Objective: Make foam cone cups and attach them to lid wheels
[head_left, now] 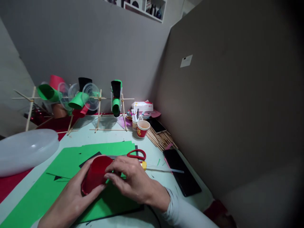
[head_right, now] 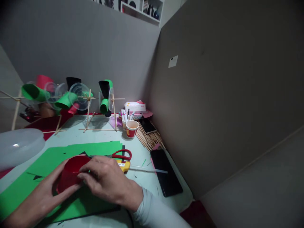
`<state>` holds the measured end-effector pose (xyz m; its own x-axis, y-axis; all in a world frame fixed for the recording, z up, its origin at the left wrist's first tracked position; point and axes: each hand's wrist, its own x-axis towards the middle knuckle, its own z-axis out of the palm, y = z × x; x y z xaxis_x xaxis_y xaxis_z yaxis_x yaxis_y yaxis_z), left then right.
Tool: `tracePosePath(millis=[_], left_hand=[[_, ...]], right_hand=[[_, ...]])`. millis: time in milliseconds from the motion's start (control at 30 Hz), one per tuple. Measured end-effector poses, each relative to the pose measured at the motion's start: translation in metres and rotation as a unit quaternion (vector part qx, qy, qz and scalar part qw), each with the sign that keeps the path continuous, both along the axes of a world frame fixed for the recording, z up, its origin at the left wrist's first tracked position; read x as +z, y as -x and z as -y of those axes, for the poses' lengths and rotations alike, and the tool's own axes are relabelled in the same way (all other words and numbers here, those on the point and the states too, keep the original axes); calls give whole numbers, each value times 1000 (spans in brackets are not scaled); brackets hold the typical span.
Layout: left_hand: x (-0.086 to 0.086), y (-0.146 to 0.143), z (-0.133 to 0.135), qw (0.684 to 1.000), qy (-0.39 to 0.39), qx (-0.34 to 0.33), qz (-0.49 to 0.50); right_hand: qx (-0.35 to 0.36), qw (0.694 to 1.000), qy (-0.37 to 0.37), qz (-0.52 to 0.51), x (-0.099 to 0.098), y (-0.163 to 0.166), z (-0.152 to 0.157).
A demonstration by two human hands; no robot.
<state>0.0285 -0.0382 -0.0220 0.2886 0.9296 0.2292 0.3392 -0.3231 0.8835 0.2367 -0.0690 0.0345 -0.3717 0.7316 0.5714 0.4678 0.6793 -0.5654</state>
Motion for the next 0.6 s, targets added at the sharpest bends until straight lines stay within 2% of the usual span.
tracePosePath(millis=[167,267,467,600], left_hand=[[21,-1,0,998,5,57,12],[28,1,-3,997,15,72,-8],[26,0,-1,996,-53,57,-45],[17,0,-1,991,-108,52,-65]], right_hand=[[-113,993,3,27,10,-12,-14],[-150,986,9,78,21,-23,-30],[-235,946,26,222,42,-44,-82],[-269,909,50,315,38,-52,-115]])
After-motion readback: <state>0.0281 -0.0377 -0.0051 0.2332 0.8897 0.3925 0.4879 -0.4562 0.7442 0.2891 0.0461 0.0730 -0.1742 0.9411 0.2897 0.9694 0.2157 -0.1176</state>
